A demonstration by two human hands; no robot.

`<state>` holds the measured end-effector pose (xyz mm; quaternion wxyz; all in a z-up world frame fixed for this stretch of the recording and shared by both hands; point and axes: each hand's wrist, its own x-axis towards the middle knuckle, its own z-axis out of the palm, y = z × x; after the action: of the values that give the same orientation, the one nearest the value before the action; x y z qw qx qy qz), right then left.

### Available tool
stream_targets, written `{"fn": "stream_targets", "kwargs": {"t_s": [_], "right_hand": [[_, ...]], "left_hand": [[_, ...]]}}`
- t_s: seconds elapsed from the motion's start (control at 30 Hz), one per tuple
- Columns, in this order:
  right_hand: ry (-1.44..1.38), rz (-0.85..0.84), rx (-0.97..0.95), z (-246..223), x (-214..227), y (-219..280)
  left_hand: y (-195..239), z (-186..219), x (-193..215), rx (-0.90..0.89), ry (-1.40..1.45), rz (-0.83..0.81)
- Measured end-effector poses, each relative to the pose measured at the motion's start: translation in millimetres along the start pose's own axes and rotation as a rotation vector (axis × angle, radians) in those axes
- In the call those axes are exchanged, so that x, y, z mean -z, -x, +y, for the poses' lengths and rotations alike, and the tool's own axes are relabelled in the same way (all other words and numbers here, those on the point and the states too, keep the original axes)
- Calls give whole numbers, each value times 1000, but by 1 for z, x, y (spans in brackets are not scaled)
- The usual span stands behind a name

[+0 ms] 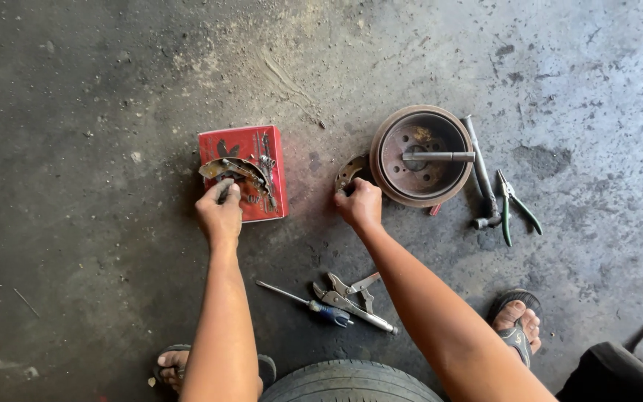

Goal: The person removes old brake shoes and hardware from a drum brake assembly, then unpacks new brake shoes from a red box and installs them into the assembly using pliers and a screwdriver.

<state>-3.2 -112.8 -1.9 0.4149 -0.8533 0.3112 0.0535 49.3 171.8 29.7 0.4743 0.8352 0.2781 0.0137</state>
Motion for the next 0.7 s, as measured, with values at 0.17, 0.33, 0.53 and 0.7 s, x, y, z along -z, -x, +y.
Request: {"fn": "stream_targets", "kwargs": {"t_s": [0.17, 0.33, 0.53, 0.7], "right_hand": [[-39, -65, -151, 2, 6, -14], [-203, -89, -274, 4, 7, -13], [-574, -124, -359, 7, 5, -11], [-645, -102, -274, -2, 26, 8]], "left_hand": [[8, 9, -2, -23, 111, 18], [6, 14, -9, -56, 219, 79], [31, 63, -6, -303, 283, 165], [57, 98, -7, -556, 247, 171]]}}
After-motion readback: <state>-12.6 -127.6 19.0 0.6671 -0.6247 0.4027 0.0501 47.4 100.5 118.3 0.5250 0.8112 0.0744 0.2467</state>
